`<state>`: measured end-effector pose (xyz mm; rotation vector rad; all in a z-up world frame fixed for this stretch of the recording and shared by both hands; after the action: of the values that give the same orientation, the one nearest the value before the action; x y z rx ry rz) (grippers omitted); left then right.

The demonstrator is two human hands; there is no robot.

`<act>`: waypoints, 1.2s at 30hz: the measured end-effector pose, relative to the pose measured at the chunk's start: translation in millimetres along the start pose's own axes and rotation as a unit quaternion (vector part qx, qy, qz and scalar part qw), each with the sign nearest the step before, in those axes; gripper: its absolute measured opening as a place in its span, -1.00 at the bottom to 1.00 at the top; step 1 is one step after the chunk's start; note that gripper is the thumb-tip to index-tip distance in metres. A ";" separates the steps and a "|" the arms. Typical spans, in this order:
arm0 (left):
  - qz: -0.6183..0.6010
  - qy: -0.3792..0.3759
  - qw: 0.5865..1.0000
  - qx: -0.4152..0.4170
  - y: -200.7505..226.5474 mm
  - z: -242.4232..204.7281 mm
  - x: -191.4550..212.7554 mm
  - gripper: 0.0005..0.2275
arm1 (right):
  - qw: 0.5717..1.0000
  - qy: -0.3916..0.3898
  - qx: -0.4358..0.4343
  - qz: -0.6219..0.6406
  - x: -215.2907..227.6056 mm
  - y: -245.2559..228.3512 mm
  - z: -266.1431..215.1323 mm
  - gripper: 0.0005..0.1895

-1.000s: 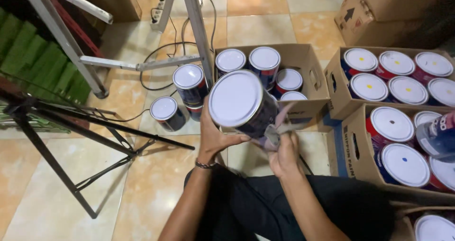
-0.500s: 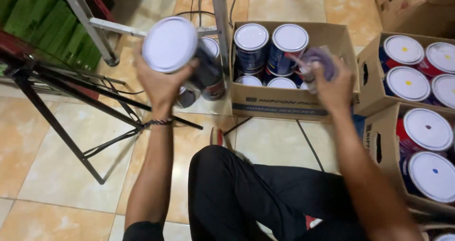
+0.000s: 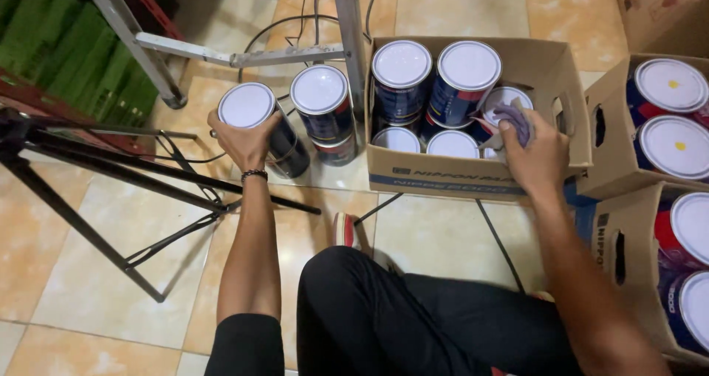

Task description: The person sits on the floor and wipes the tops and sides of multiple paint cans with a cloth. They pick up each can from a cardboard box, wipe it, and place it on the floor or back into the box.

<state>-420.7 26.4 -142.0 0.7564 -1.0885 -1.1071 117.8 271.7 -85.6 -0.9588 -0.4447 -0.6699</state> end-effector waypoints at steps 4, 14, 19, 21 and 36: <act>-0.013 -0.012 1.000 -0.018 -1.5 -4.7 -2.1 0.08 | 1.000 -0.006 0.014 0.001 3.7 -7.7 -2.4 -0.77; 0.091 -0.018 0.984 -0.154 47.3 -15.0 20.9 0.09 | 1.000 -0.027 -0.004 0.013 -1.4 -3.3 4.6 -0.77; -0.026 0.078 0.921 -0.382 180.1 -76.1 30.6 -0.06 | 0.999 -0.020 -0.013 0.028 -15.9 -0.4 24.4 -0.75; -0.118 -0.037 0.910 -0.396 246.7 -122.6 16.5 -0.33 | 0.998 -0.017 0.023 0.062 -23.5 -9.7 40.2 -0.76; 0.129 -0.253 0.848 -0.447 206.6 -250.7 -238.8 -0.68 | 0.934 -0.238 0.103 -0.245 -170.0 -32.7 120.2 0.24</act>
<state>-134.1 307.9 -107.3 -0.4411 -0.9023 -1.4321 -33.5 416.4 -109.9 -0.8087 -1.1907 -0.8160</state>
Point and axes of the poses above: each hand's wrist, its own z-axis towards the middle knuckle, its own x-axis out of the back of the hand, y = z × x, the point moved 10 cm from there along z, towards the middle knuckle, and after that the axes turned 12 degrees about y, right-handed, at the moved point
